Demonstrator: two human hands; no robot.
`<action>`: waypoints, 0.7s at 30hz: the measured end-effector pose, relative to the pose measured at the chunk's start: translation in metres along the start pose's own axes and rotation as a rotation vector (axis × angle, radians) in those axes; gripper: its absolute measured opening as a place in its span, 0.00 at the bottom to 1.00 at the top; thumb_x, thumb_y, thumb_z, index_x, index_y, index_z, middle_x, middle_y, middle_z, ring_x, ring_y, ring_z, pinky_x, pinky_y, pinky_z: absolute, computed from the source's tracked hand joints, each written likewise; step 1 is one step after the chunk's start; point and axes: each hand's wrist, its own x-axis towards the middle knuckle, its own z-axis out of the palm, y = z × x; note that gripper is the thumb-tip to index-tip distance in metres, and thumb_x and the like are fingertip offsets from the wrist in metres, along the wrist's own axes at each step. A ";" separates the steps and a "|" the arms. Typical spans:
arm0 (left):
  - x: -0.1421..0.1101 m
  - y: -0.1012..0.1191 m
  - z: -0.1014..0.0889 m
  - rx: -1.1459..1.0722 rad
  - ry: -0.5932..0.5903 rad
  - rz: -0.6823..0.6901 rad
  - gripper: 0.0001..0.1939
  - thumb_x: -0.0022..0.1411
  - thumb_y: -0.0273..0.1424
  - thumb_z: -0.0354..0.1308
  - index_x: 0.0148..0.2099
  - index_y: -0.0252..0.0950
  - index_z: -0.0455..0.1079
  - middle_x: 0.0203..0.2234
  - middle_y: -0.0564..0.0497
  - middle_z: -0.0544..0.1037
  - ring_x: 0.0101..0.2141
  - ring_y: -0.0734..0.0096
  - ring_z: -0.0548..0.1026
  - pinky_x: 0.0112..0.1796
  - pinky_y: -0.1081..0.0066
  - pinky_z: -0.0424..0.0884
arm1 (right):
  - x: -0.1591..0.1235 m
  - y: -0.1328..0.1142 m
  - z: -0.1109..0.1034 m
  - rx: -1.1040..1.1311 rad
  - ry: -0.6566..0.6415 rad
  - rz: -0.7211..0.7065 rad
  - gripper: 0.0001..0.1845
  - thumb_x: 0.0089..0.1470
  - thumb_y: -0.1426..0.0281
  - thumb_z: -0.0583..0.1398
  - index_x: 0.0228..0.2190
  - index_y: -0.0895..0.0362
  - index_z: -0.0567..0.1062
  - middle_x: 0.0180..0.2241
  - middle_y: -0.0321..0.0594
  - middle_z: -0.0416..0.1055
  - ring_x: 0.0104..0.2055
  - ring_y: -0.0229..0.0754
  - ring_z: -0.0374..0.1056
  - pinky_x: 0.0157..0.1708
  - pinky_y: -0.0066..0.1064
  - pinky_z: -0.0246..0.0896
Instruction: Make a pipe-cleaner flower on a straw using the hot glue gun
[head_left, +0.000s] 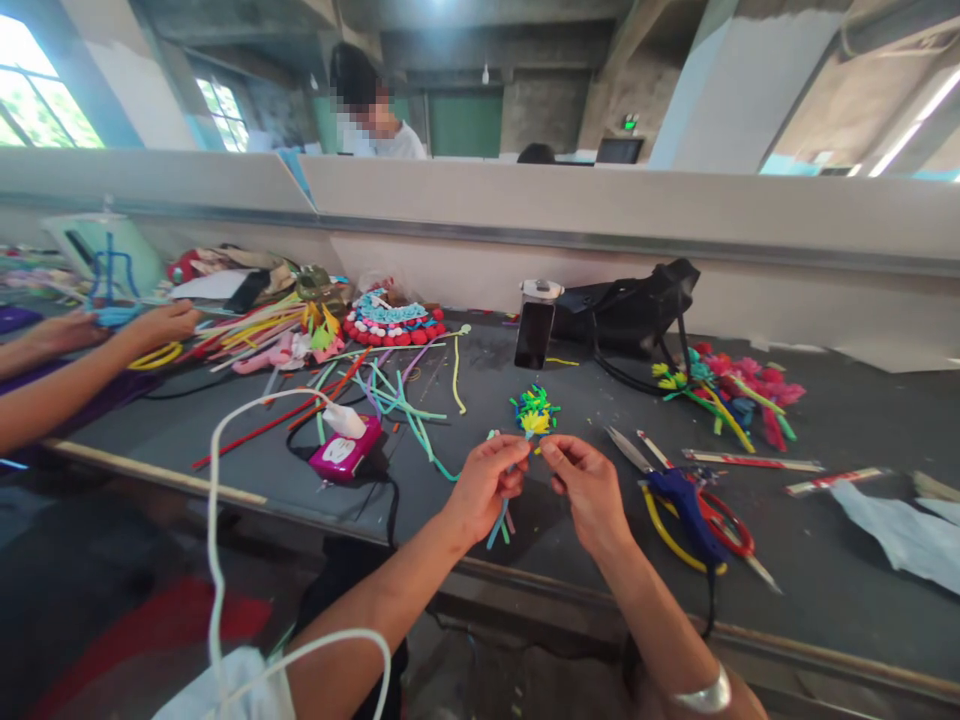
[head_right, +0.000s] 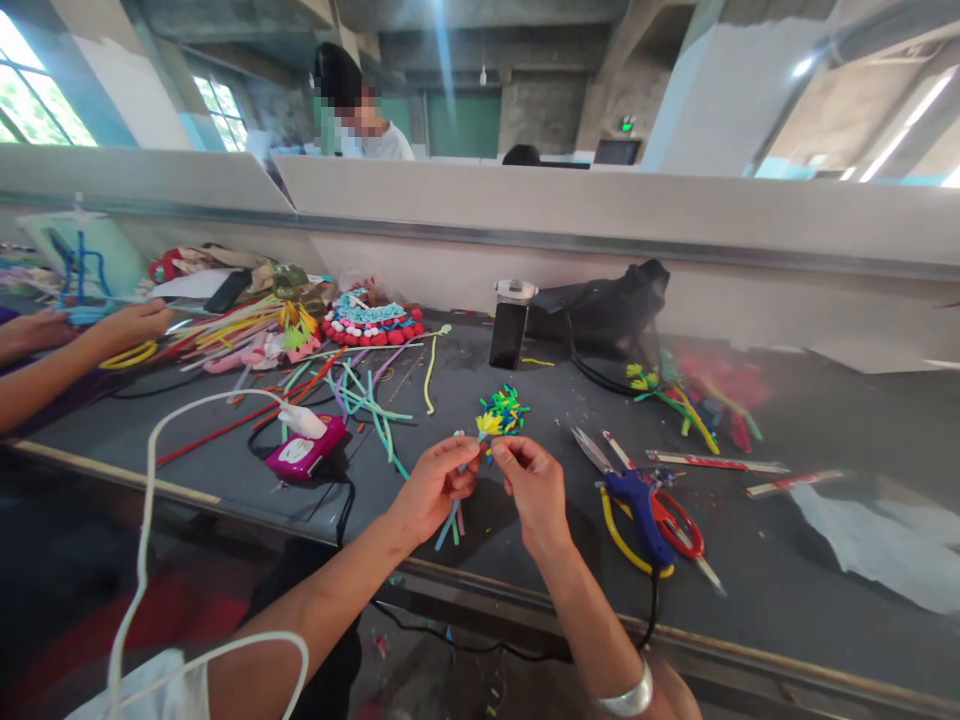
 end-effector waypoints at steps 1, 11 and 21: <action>-0.001 0.000 0.001 0.001 -0.003 -0.009 0.12 0.50 0.33 0.67 0.32 0.31 0.69 0.21 0.57 0.65 0.17 0.87 0.55 0.18 0.79 0.45 | -0.002 0.001 0.001 -0.013 0.000 -0.011 0.17 0.46 0.56 0.66 0.31 0.58 0.79 0.25 0.34 0.70 0.21 0.30 0.55 0.18 0.23 0.50; -0.003 -0.001 0.002 0.001 0.028 -0.031 0.16 0.46 0.34 0.70 0.28 0.32 0.67 0.19 0.58 0.64 0.15 0.89 0.52 0.17 0.79 0.42 | -0.015 0.003 0.014 0.003 0.081 -0.056 0.16 0.45 0.56 0.67 0.29 0.57 0.77 0.25 0.34 0.70 0.21 0.31 0.55 0.19 0.25 0.50; -0.004 -0.002 0.003 0.045 0.029 0.001 0.18 0.48 0.36 0.69 0.27 0.33 0.63 0.19 0.59 0.62 0.15 0.89 0.51 0.17 0.78 0.42 | -0.008 -0.008 -0.006 -0.313 0.088 -0.229 0.16 0.53 0.56 0.61 0.32 0.57 0.77 0.26 0.35 0.71 0.26 0.36 0.63 0.25 0.26 0.56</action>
